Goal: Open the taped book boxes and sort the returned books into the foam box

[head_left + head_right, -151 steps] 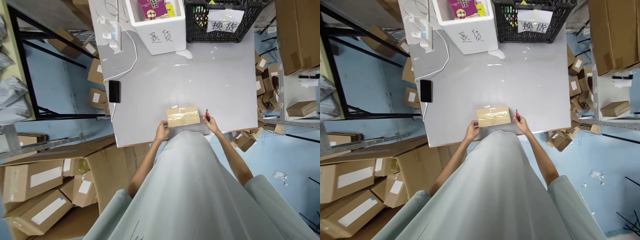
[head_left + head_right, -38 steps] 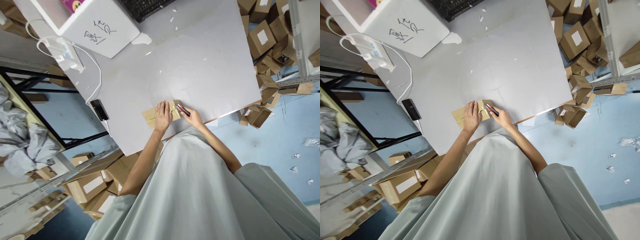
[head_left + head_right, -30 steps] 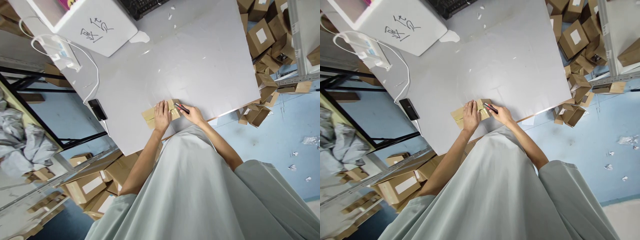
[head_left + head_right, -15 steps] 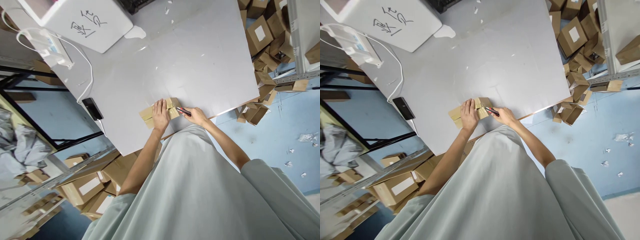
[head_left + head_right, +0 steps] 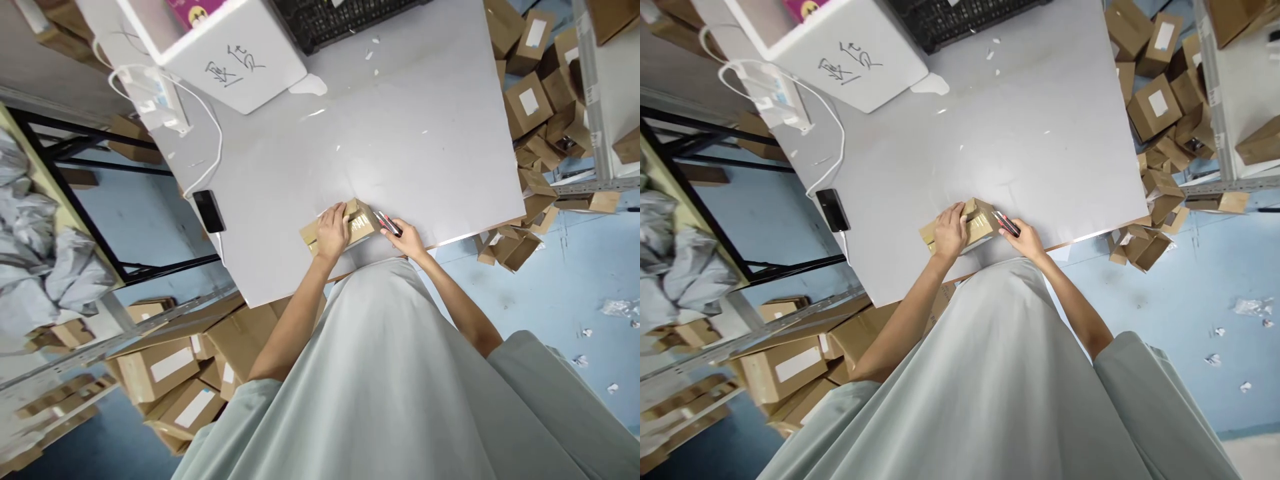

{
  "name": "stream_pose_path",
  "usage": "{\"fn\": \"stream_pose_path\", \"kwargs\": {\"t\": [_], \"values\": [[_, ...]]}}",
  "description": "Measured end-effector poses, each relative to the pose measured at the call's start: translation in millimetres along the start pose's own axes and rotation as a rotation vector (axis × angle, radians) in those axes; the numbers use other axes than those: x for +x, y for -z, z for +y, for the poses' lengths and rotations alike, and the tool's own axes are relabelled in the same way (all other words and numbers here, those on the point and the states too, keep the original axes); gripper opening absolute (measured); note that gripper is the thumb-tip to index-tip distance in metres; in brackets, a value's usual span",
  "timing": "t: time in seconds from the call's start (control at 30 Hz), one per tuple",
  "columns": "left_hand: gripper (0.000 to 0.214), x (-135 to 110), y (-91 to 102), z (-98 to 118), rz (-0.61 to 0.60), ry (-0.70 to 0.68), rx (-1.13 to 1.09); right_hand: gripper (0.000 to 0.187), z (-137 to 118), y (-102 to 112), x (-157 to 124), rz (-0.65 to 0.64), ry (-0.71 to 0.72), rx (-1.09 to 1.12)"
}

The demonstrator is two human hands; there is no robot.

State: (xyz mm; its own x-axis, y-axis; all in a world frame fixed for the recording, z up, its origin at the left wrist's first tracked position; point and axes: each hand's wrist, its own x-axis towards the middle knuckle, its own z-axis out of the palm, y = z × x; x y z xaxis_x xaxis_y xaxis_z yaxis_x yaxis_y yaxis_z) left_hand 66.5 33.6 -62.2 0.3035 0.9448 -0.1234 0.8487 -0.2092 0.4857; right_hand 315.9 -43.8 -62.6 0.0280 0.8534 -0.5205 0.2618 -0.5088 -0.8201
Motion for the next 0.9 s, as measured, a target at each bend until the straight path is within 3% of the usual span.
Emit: {"fn": "stream_pose_path", "kwargs": {"t": [0.1,0.27,0.43,0.63,0.9], "values": [[0.050,-2,9.8,3,-0.025,-0.058,-0.018,0.051,-3,-17,9,-0.019,-0.052,0.189],[0.031,-15,20.1,20,-0.014,-0.107,-0.039,0.059,-3,-34,10,-0.032,-0.104,0.262],[0.044,-22,20.0,37,-0.088,-0.081,-0.030,0.061,-5,-33,3,-0.021,-0.114,0.309],[0.048,-27,11.8,41,-0.105,-0.077,-0.055,0.063,-10,-27,6,-0.048,-0.094,0.304],[0.040,-8,-0.3,49,-0.115,0.074,0.021,0.059,-3,-21,13,-0.108,0.006,0.255]]}}
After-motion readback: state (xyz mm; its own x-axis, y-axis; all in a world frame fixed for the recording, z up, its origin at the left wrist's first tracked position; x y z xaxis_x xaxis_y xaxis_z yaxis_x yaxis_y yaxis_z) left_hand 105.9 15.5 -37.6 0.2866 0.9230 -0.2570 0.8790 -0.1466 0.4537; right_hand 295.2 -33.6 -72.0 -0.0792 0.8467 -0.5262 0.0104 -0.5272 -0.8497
